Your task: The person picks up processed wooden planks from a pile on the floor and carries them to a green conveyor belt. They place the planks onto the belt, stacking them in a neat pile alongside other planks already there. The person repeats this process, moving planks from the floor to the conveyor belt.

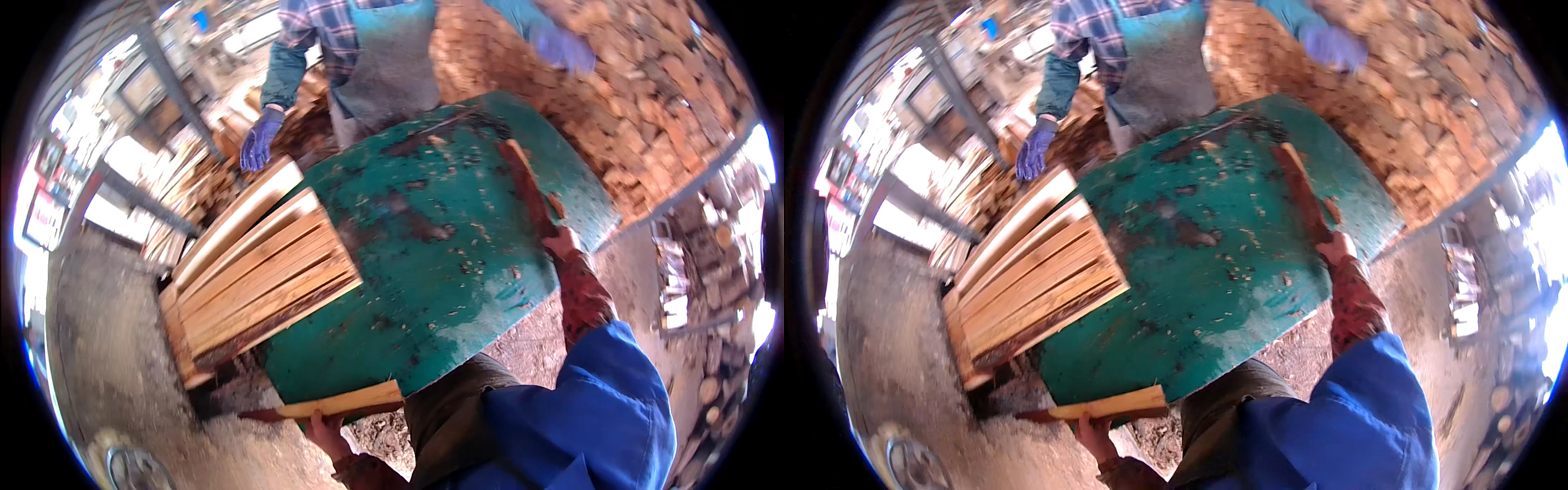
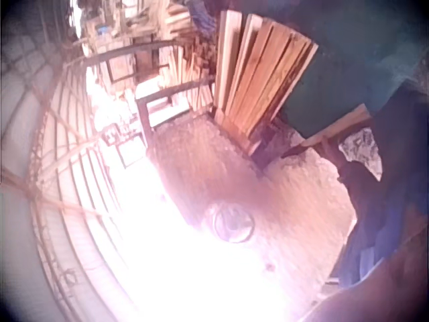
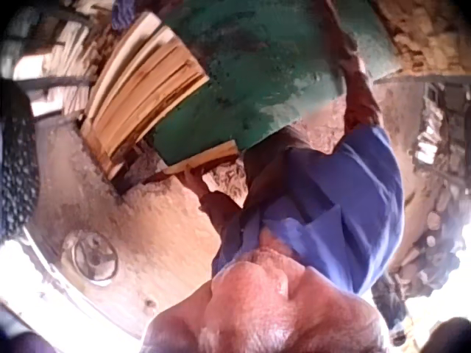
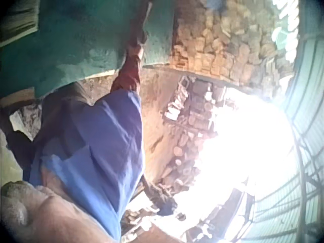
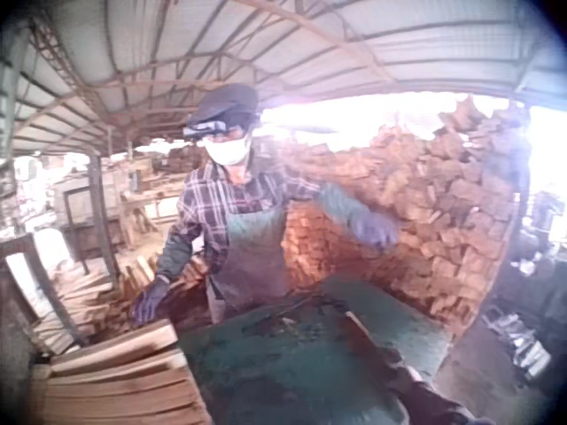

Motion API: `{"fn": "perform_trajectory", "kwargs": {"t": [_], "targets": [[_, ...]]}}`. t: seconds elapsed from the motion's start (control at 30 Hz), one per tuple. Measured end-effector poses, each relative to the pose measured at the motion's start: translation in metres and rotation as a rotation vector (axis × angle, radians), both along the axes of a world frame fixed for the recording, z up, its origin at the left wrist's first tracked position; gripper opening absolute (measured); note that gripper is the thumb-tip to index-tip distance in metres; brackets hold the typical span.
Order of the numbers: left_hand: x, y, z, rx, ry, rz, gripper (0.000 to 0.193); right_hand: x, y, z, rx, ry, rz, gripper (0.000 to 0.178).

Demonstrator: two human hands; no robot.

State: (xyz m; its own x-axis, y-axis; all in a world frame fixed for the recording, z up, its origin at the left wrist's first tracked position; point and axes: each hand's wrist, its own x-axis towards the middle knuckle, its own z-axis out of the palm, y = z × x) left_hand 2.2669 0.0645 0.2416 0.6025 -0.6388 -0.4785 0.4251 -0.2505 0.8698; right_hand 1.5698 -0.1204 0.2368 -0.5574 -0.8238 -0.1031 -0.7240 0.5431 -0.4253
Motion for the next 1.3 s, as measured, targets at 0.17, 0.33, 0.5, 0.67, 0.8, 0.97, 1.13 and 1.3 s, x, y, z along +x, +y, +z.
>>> {"fn": "perform_trajectory", "kwargs": {"t": [0.17, 0.33, 0.5, 0.67, 0.8, 0.97, 1.13, 1.3], "targets": [[-0.011, -0.009, 0.019, -0.04, 0.076, 0.026, 0.041, 0.003, 0.013, -0.01, -0.193, -0.079, -0.112, 0.037], [-0.014, -0.003, 0.02, -0.054, 0.087, 0.017, 0.035, 0.042, 0.032, 0.022, -0.369, -0.48, -0.22, 0.025], [-0.011, -0.003, 0.025, -0.027, 0.134, 0.053, 0.03, 0.093, 0.05, 0.078, -0.654, -0.371, -0.114, 0.027], [-0.013, -0.004, 0.019, -0.131, 0.163, 0.086, 0.022, 0.21, 0.06, 0.146, -0.734, -0.446, 0.161, 0.018], [-0.011, 0.002, -0.005, -0.094, 0.147, 0.03, 0.02, 0.314, 0.076, 0.154, -0.434, -0.644, 0.483, 0.015], [-0.023, 0.017, -0.034, -0.07, 0.074, 0.024, 0.022, 0.398, 0.085, 0.104, -0.164, -0.582, 0.944, 0.023], [-0.029, 0.011, 0.009, -0.148, 0.16, 0.022, 0.022, 0.465, 0.074, 0.076, -0.023, -0.481, 1.212, 0.031], [-0.018, 0.02, 0.001, -0.049, 0.189, -0.099, 0.027, 0.506, 0.067, 0.066, 0.011, -0.51, 1.292, 0.034]]}}
